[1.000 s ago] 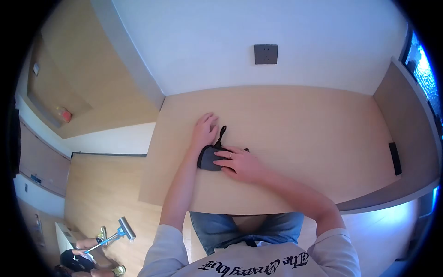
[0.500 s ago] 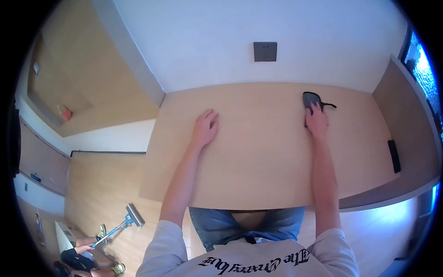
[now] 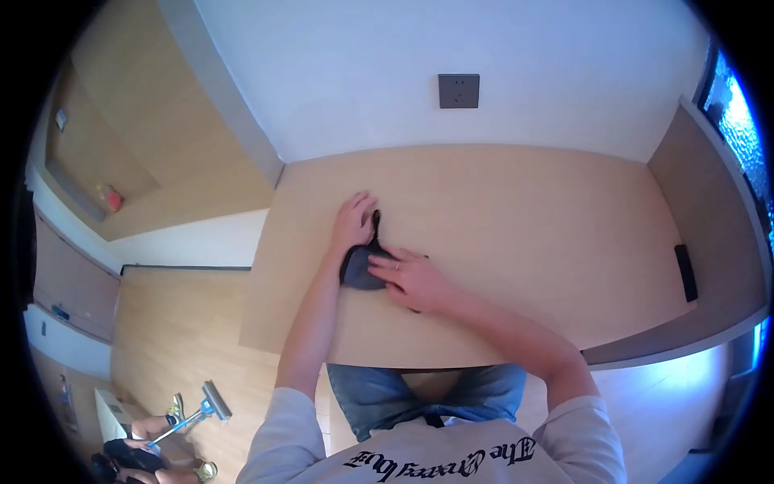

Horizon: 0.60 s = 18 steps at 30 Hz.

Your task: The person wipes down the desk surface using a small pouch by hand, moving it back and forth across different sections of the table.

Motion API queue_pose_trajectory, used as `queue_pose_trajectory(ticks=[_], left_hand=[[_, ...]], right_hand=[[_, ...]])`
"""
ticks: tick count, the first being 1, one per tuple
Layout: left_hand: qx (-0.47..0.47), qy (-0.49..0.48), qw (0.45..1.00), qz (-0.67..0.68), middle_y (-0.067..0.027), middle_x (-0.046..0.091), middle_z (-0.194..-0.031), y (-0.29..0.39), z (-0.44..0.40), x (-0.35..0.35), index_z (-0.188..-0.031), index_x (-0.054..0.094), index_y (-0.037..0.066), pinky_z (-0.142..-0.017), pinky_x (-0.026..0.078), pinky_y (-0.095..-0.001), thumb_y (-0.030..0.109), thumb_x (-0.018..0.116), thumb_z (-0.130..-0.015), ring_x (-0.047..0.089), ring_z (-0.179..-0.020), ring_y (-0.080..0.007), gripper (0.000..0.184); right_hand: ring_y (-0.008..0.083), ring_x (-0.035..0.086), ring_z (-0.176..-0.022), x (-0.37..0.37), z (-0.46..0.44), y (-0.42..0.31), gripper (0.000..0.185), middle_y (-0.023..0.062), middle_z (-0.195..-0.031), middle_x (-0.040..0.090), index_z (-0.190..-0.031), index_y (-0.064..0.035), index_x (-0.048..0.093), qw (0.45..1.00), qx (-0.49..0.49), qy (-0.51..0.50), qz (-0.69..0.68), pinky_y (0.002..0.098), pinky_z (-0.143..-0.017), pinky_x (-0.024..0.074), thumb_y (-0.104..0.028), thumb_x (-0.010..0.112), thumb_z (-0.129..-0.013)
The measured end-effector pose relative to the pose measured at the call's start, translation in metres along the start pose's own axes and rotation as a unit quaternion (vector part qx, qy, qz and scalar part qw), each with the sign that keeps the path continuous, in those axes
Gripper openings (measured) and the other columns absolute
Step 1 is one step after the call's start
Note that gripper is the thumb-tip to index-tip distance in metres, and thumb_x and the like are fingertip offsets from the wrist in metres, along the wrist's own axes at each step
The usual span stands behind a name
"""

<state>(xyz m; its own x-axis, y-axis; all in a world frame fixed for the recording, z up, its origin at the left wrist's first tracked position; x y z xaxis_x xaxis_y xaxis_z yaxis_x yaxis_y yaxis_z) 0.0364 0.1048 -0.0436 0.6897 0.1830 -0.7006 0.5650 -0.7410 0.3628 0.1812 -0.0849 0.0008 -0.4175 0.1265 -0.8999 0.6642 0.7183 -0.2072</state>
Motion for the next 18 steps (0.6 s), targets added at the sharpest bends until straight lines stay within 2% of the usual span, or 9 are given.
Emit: queue_pose_trajectory(ticks=[2, 5, 7, 9, 11, 12, 14, 16, 18], left_hand=[[0.003, -0.019, 1.0, 0.013, -0.0165, 0.054, -0.13, 0.009, 0.0, 0.003, -0.118, 0.06, 0.006, -0.101, 0.041, -0.0412, 0.013, 0.06, -0.084, 0.051, -0.118, -0.0351, 0.035], [-0.054, 0.048, 0.994, 0.078, -0.0176, 0.058, -0.122, 0.028, 0.003, -0.024, -0.117, 0.06, 0.005, -0.097, 0.043, -0.0399, 0.009, 0.056, -0.085, 0.054, -0.112, -0.035, 0.032], [-0.068, 0.137, 0.987, 0.055, -0.0175, 0.059, -0.116, 0.039, 0.008, -0.033, -0.115, 0.059, 0.004, -0.093, 0.045, -0.0408, 0.008, 0.055, -0.086, 0.056, -0.108, -0.0344, 0.029], [-0.07, 0.089, 0.993, 0.037, -0.0173, 0.059, -0.116, 0.061, 0.009, -0.039, -0.115, 0.058, 0.004, -0.093, 0.045, -0.0408, 0.01, 0.056, -0.086, 0.056, -0.108, -0.0344, 0.03], [-0.073, 0.042, 0.996, 0.019, -0.0172, 0.058, -0.116, 0.087, 0.01, -0.046, -0.116, 0.057, 0.004, -0.093, 0.044, -0.0409, 0.012, 0.058, -0.086, 0.055, -0.109, -0.0343, 0.031], [-0.066, 0.034, 0.996, 0.041, -0.0171, 0.057, -0.119, 0.109, 0.011, -0.05, -0.119, 0.056, 0.003, -0.094, 0.044, -0.0404, 0.015, 0.06, -0.086, 0.055, -0.11, -0.0341, 0.035], [-0.057, 0.022, 0.996, 0.065, -0.017, 0.056, -0.122, 0.127, 0.011, -0.043, -0.121, 0.054, 0.003, -0.095, 0.044, -0.04, 0.018, 0.062, -0.086, 0.054, -0.112, -0.0339, 0.039], [0.045, 0.105, 0.993, -0.028, -0.0179, 0.055, -0.125, 0.128, 0.01, -0.028, -0.128, 0.049, 0.002, -0.097, 0.044, -0.0404, 0.025, 0.064, -0.085, 0.054, -0.115, -0.0333, 0.05], [0.046, 0.083, 0.995, -0.023, -0.019, 0.055, -0.126, 0.117, 0.012, -0.016, -0.129, 0.048, 0.002, -0.097, 0.044, -0.0408, 0.025, 0.066, -0.085, 0.054, -0.115, -0.033, 0.054]], right_hand=[[0.035, 0.041, -0.13, -0.017, 0.006, 0.017, 0.043, 0.0093, -0.139, 0.048, -0.128, -0.0069, 0.055, 0.992, 0.104, 0.011, 0.068, 0.0465, -0.107, 0.0349, -0.023, 0.054, -0.088], [0.0352, 0.042, -0.128, -0.016, 0.008, 0.045, 0.046, 0.0096, -0.142, 0.045, -0.131, -0.0065, 0.052, 0.958, 0.193, 0.089, 0.194, 0.0466, -0.107, 0.033, -0.028, 0.055, -0.09], [0.035, 0.045, -0.125, -0.015, 0.011, 0.059, 0.05, 0.0104, -0.143, 0.044, -0.132, -0.0068, 0.05, 0.954, 0.223, 0.118, 0.162, 0.0467, -0.107, 0.0326, -0.03, 0.057, -0.089], [0.0347, 0.047, -0.121, -0.024, 0.015, 0.059, 0.053, 0.0111, -0.144, 0.043, -0.134, -0.0072, 0.048, 0.95, 0.25, 0.14, 0.124, 0.0469, -0.106, 0.0323, -0.032, 0.059, -0.088], [0.0348, 0.051, -0.114, -0.032, 0.016, 0.057, 0.055, 0.0117, -0.135, 0.051, -0.132, -0.0077, 0.048, 0.91, 0.328, 0.252, 0.042, 0.0475, -0.101, 0.0353, -0.033, 0.063, -0.085], [0.0348, 0.051, -0.114, -0.033, 0.019, 0.06, 0.055, 0.0117, -0.135, 0.051, -0.132, -0.0077, 0.048, 0.909, 0.329, 0.252, 0.041, 0.0475, -0.101, 0.0353, -0.033, 0.063, -0.085], [0.033, 0.055, -0.104, -0.041, 0.026, 0.066, 0.045, 0.0119, -0.116, 0.061, -0.12, -0.0073, 0.059, 0.888, 0.396, 0.201, 0.119, 0.0456, -0.093, 0.0417, -0.032, 0.068, -0.082], [0.0315, 0.057, -0.101, -0.055, 0.029, 0.069, 0.039, 0.0109, -0.107, 0.062, -0.112, -0.007, 0.063, 0.89, 0.411, 0.178, 0.081, 0.0434, -0.089, 0.044, -0.03, 0.069, -0.081], [0.03, 0.058, -0.097, -0.061, 0.03, 0.073, 0.033, 0.0099, -0.098, 0.063, -0.104, -0.0066, 0.066, 0.891, 0.424, 0.155, 0.042, 0.0413, -0.085, 0.0464, -0.029, 0.07, -0.08]])
Point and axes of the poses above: each hand's wrist, its own z-axis away from the middle knuckle, its own x-axis out of the palm, y = z × x, the point moved 1 cm from there along -z, towards the middle knuckle
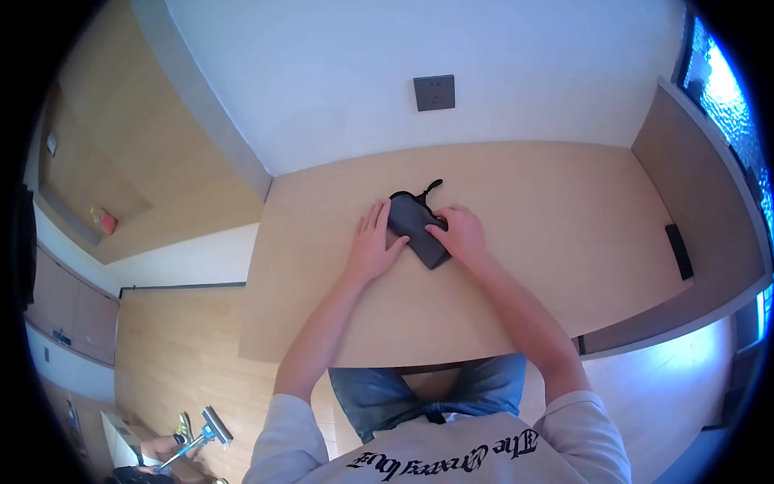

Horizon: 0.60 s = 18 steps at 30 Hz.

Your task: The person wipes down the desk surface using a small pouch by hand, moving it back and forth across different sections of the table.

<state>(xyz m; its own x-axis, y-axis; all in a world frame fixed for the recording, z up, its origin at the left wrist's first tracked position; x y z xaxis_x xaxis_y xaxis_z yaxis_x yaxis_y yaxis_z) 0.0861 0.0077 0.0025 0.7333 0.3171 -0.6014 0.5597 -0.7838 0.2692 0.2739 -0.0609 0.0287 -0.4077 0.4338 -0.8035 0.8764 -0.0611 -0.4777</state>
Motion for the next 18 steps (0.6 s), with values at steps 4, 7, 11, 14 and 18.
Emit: queue_pose_trajectory(ticks=[4, 7, 11, 14, 18], left_hand=[[-0.102, -0.05, 0.975, 0.193, -0.0176, 0.06, -0.115, -0.018, -0.001, 0.004, -0.13, 0.048, 0.002, -0.091, 0.048, -0.0384, 0.017, 0.071, -0.082, 0.06, -0.105, -0.0275, 0.056], [-0.19, -0.104, 0.94, 0.263, -0.0124, 0.064, -0.1, -0.024, -0.004, -0.005, -0.13, 0.049, 0.003, -0.084, 0.051, -0.0325, 0.009, 0.074, -0.078, 0.063, -0.092, -0.0204, 0.058], [-0.15, -0.083, 0.933, 0.315, -0.0079, 0.063, -0.091, -0.03, -0.005, -0.004, -0.129, 0.05, 0.004, -0.078, 0.051, -0.0287, 0.007, 0.075, -0.076, 0.062, -0.083, -0.0156, 0.058], [-0.183, -0.1, 0.902, 0.379, -0.0091, 0.064, -0.093, -0.026, -0.005, -0.009, -0.124, 0.054, 0.002, -0.078, 0.051, -0.0299, 0.007, 0.074, -0.077, 0.062, -0.085, -0.0156, 0.051], [-0.156, -0.169, 0.92, 0.318, -0.0095, 0.067, -0.093, -0.024, -0.003, -0.011, -0.112, 0.061, -0.002, -0.077, 0.05, -0.0299, 0.01, 0.073, -0.079, 0.062, -0.084, -0.0144, 0.037]], right_hand=[[0.0272, 0.06, -0.091, 0.003, -0.003, 0.009, 0.024, 0.0095, -0.093, 0.063, -0.097, -0.0062, 0.068, 0.99, -0.083, 0.005, -0.116, 0.0373, -0.08, 0.0482, -0.018, 0.071, -0.077], [0.0268, 0.059, -0.091, 0.004, -0.007, 0.008, 0.022, 0.009, -0.091, 0.061, -0.097, -0.006, 0.067, 0.98, -0.115, 0.007, -0.164, 0.0366, -0.079, 0.0483, -0.01, 0.07, -0.076], [0.0263, 0.058, -0.09, 0.0, -0.007, 0.001, 0.02, 0.0082, -0.088, 0.058, -0.094, -0.0061, 0.065, 0.979, -0.134, 0.036, -0.148, 0.0366, -0.079, 0.0481, -0.003, 0.067, -0.075], [0.0266, 0.057, -0.088, -0.009, -0.003, -0.011, 0.022, 0.0078, -0.089, 0.056, -0.096, -0.0071, 0.064, 0.977, -0.117, 0.064, -0.164, 0.0375, -0.08, 0.048, -0.001, 0.066, -0.075], [0.0272, 0.058, -0.094, -0.008, 0.0, -0.007, 0.029, 0.0071, -0.097, 0.058, -0.102, -0.0085, 0.063, 0.972, -0.199, 0.074, -0.098, 0.0377, -0.081, 0.0483, 0.0, 0.066, -0.075]])
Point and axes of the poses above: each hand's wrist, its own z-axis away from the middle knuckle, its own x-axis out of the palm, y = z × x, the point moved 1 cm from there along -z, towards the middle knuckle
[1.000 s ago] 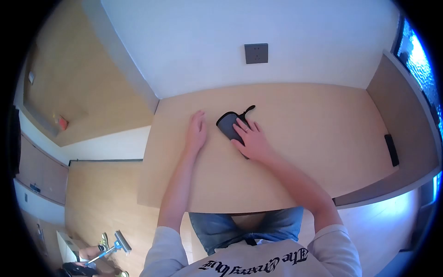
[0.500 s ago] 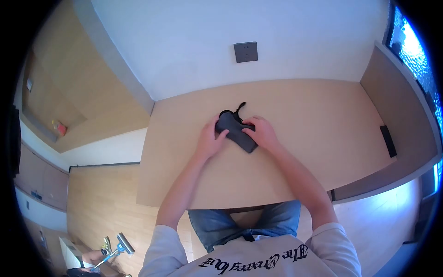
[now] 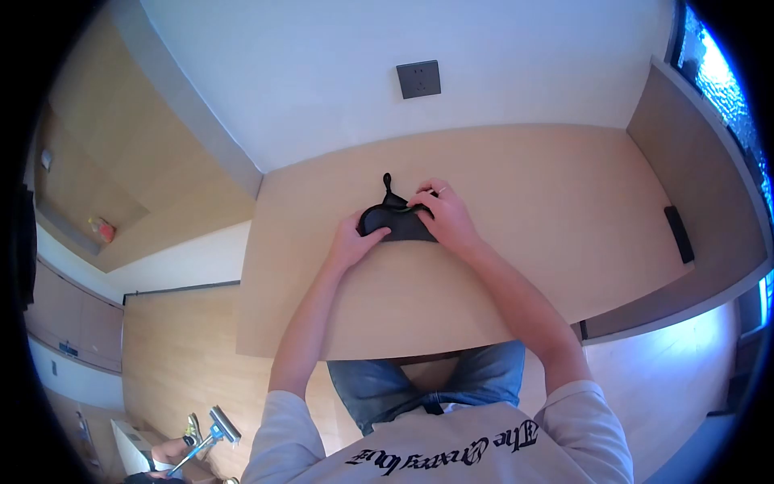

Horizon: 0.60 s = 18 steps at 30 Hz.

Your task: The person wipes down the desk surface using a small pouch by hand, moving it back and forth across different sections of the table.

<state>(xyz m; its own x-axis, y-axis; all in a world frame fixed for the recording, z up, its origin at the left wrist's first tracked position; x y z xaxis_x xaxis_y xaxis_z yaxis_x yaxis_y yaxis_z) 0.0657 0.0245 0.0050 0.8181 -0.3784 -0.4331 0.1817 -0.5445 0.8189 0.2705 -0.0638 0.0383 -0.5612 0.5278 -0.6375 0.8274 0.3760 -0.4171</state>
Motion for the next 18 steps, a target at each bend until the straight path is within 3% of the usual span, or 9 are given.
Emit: queue_pose_trajectory(ticks=[1, 3, 5, 8, 14, 16, 18], left_hand=[[-0.043, -0.026, 0.998, -0.024, -0.0099, 0.068, -0.093, 0.004, 0.0, -0.001, -0.109, 0.062, -0.003, -0.076, 0.05, -0.0295, 0.011, 0.072, -0.08, 0.062, -0.084, -0.0142, 0.034], [-0.02, -0.004, 1.0, 0.005, -0.0115, 0.069, -0.088, -0.004, 0.0, 0.002, -0.108, 0.063, -0.003, -0.071, 0.05, -0.0297, 0.014, 0.072, -0.081, 0.062, -0.078, -0.0148, 0.033], [0.004, 0.021, 0.999, 0.035, -0.0131, 0.069, -0.082, -0.007, 0.0, 0.004, -0.106, 0.064, -0.004, -0.066, 0.049, -0.0298, 0.017, 0.071, -0.081, 0.063, -0.073, -0.0155, 0.033], [0.012, 0.034, 0.996, 0.076, -0.0137, 0.07, -0.085, -0.005, 0.0, 0.006, -0.107, 0.064, -0.004, -0.065, 0.049, -0.0295, 0.017, 0.069, -0.084, 0.062, -0.073, -0.0144, 0.032], [-0.023, 0.056, 0.997, 0.048, -0.0155, 0.069, -0.087, 0.009, 0.002, 0.001, -0.108, 0.063, -0.002, -0.066, 0.05, -0.0309, 0.02, 0.067, -0.086, 0.066, -0.074, -0.0193, 0.032], [0.003, 0.08, 0.996, -0.029, -0.0105, 0.068, -0.084, 0.008, 0.003, 0.002, -0.116, 0.058, 0.002, -0.067, 0.049, -0.0264, 0.017, 0.067, -0.087, 0.062, -0.074, -0.0125, 0.033], [-0.014, 0.086, 0.995, -0.046, -0.0107, 0.068, -0.083, 0.014, 0.006, 0.0, -0.121, 0.054, 0.005, -0.067, 0.049, -0.0266, 0.017, 0.066, -0.088, 0.062, -0.074, -0.0124, 0.037]], right_hand=[[0.0282, 0.059, -0.096, 0.001, 0.0, -0.001, 0.028, 0.0083, -0.099, 0.06, -0.105, -0.0086, 0.062, 1.0, -0.017, 0.022, -0.01, 0.0378, -0.081, 0.0485, -0.002, 0.065, -0.077], [0.0292, 0.06, -0.097, -0.001, -0.001, -0.009, 0.028, 0.0096, -0.101, 0.062, -0.107, -0.0088, 0.062, 0.998, -0.033, 0.043, -0.02, 0.038, -0.082, 0.0487, -0.005, 0.065, -0.079], [0.0315, 0.062, -0.095, -0.007, -0.001, -0.015, 0.022, 0.0138, -0.101, 0.065, -0.107, -0.0068, 0.061, 0.996, 0.075, 0.0, -0.04, 0.038, -0.081, 0.0492, -0.012, 0.063, -0.085], [0.0331, 0.064, -0.089, -0.004, 0.002, -0.007, 0.024, 0.0169, -0.095, 0.067, -0.107, -0.0047, 0.061, 0.988, 0.117, 0.012, -0.105, 0.0375, -0.08, 0.0494, -0.02, 0.062, -0.088], [0.0276, 0.064, -0.088, -0.015, -0.002, -0.011, 0.026, 0.0145, -0.094, 0.067, -0.107, -0.0048, 0.061, 0.988, 0.11, 0.005, -0.112, 0.0356, -0.078, 0.0497, -0.018, 0.066, -0.085], [0.0263, 0.064, -0.089, -0.018, -0.001, -0.008, 0.025, 0.0126, -0.095, 0.067, -0.108, -0.0056, 0.061, 0.987, 0.129, -0.005, -0.1, 0.0346, -0.077, 0.0499, -0.015, 0.066, -0.085], [0.025, 0.063, -0.091, -0.015, 0.001, -0.003, 0.025, 0.0107, -0.096, 0.066, -0.109, -0.0065, 0.061, 0.984, 0.152, -0.013, -0.094, 0.0337, -0.077, 0.05, -0.011, 0.066, -0.085]])
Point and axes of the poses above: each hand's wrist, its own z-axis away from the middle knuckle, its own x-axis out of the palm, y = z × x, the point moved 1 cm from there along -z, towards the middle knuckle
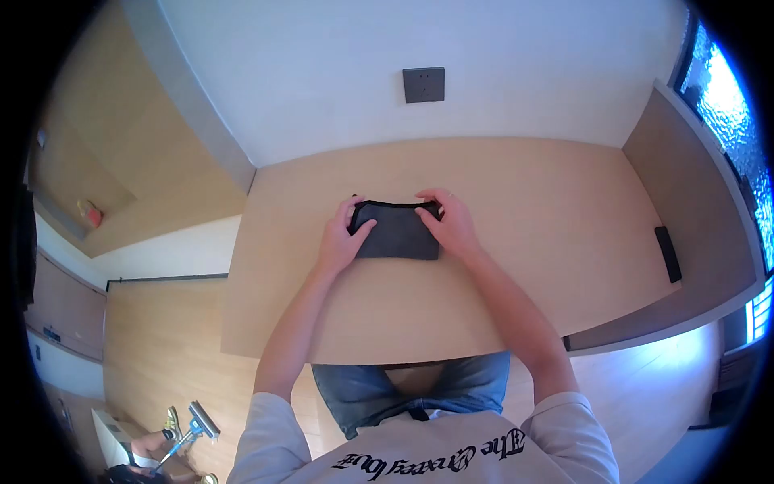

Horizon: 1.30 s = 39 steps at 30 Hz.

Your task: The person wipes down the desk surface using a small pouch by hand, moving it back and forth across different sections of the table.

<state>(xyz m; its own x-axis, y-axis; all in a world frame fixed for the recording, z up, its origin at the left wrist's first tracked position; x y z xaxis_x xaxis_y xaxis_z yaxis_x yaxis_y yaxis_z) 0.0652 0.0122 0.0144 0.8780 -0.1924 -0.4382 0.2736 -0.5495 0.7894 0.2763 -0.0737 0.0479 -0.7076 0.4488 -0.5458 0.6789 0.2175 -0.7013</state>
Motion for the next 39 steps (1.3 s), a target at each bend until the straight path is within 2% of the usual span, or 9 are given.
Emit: queue_pose_trajectory(ticks=[5, 8, 10, 22, 29, 32, 35, 37, 39], left_hand=[[-0.015, 0.024, 0.997, 0.07, -0.0102, 0.067, -0.08, -0.017, -0.004, 0.004, -0.133, 0.044, 0.012, -0.067, 0.048, -0.0269, 0.017, 0.063, -0.091, 0.061, -0.071, -0.0119, 0.046], [-0.037, 0.011, 0.993, 0.11, -0.0195, 0.068, -0.093, -0.015, -0.005, 0.002, -0.132, 0.043, 0.008, -0.071, 0.051, -0.0336, 0.022, 0.064, -0.089, 0.068, -0.08, -0.0239, 0.05], [-0.03, 0.035, 0.989, 0.137, -0.0094, 0.065, -0.087, -0.01, -0.002, 0.001, -0.132, 0.045, 0.011, -0.068, 0.047, -0.024, 0.007, 0.062, -0.089, 0.06, -0.074, -0.0112, 0.046], [0.031, 0.063, 0.985, 0.16, -0.0052, 0.062, -0.088, -0.014, -0.01, 0.0, -0.124, 0.053, 0.007, -0.068, 0.05, -0.0233, -0.001, 0.063, -0.085, 0.06, -0.08, -0.0103, 0.041], [0.004, 0.105, 0.964, 0.245, -0.0074, 0.063, -0.093, 0.081, 0.007, -0.051, -0.122, 0.055, 0.006, -0.062, 0.051, -0.0223, -0.001, 0.064, -0.084, 0.062, -0.085, -0.0106, 0.04], [0.038, 0.104, 0.977, 0.183, -0.0088, 0.065, -0.094, 0.082, -0.014, -0.05, -0.122, 0.054, 0.005, -0.064, 0.052, -0.0246, -0.001, 0.064, -0.083, 0.064, -0.084, -0.014, 0.041], [0.035, 0.115, 0.993, -0.002, -0.0172, 0.061, -0.109, 0.063, -0.029, -0.034, -0.124, 0.053, 0.006, -0.081, 0.051, -0.0396, 0.009, 0.065, -0.084, 0.061, -0.101, -0.0334, 0.041], [0.162, 0.14, 0.931, -0.296, -0.0169, 0.054, -0.124, 0.057, -0.023, -0.004, -0.129, 0.049, 0.006, -0.099, 0.04, -0.0449, 0.013, 0.066, -0.084, 0.051, -0.116, -0.0339, 0.048], [0.142, 0.061, 0.947, -0.281, -0.0182, 0.041, -0.138, 0.055, -0.009, 0.024, -0.133, 0.045, 0.007, -0.109, 0.026, -0.0508, 0.024, 0.063, -0.087, 0.035, -0.13, -0.0357, 0.052]], right_hand=[[0.0223, 0.06, -0.096, 0.004, 0.0, 0.01, 0.035, 0.0071, -0.11, 0.061, -0.117, -0.0087, 0.058, 0.998, -0.047, -0.011, -0.051, 0.0314, -0.076, 0.0511, 0.0, 0.064, -0.083], [0.0186, 0.059, -0.096, 0.01, 0.001, 0.012, 0.039, 0.006, -0.117, 0.059, -0.12, -0.0085, 0.057, 0.998, -0.015, 0.004, -0.067, 0.0305, -0.076, 0.0513, 0.002, 0.063, -0.083], [0.0173, 0.059, -0.095, 0.013, 0.0, 0.017, 0.042, 0.005, -0.117, 0.059, -0.123, -0.009, 0.056, 0.994, 0.007, -0.001, -0.108, 0.0296, -0.076, 0.0511, 0.002, 0.063, -0.083], [0.0089, 0.059, -0.089, 0.006, -0.011, 0.025, 0.037, 0.0035, -0.108, 0.065, -0.118, -0.0043, 0.059, 0.959, 0.081, -0.067, -0.263, 0.0251, -0.078, 0.0487, -0.003, 0.069, -0.083], [0.0101, 0.061, -0.094, -0.044, 0.001, -0.055, 0.026, 0.0042, -0.106, 0.066, -0.11, -0.0032, 0.063, 0.939, 0.027, -0.075, -0.334, 0.0241, -0.085, 0.048, -0.005, 0.068, -0.085], [0.0121, 0.059, -0.102, -0.047, -0.007, -0.066, 0.027, 0.0065, -0.111, 0.064, -0.113, -0.0036, 0.062, 0.969, 0.077, -0.064, -0.225, 0.0258, -0.088, 0.0476, -0.009, 0.067, -0.087], [0.017, 0.056, -0.111, -0.03, -0.015, -0.029, 0.029, 0.0112, -0.118, 0.061, -0.118, -0.0026, 0.059, 0.998, -0.012, 0.025, -0.054, 0.0295, -0.094, 0.0453, -0.015, 0.062, -0.092], [0.0194, 0.053, -0.116, -0.01, -0.021, 0.03, 0.035, 0.0132, -0.122, 0.058, -0.124, -0.0025, 0.054, 0.987, 0.019, 0.049, -0.155, 0.0327, -0.098, 0.0423, -0.022, 0.055, -0.095], [0.0218, 0.05, -0.121, -0.009, -0.017, 0.054, 0.042, 0.0152, -0.127, 0.055, -0.13, -0.0025, 0.049, 0.963, 0.063, 0.074, -0.251, 0.036, -0.103, 0.0393, -0.029, 0.049, -0.098]])
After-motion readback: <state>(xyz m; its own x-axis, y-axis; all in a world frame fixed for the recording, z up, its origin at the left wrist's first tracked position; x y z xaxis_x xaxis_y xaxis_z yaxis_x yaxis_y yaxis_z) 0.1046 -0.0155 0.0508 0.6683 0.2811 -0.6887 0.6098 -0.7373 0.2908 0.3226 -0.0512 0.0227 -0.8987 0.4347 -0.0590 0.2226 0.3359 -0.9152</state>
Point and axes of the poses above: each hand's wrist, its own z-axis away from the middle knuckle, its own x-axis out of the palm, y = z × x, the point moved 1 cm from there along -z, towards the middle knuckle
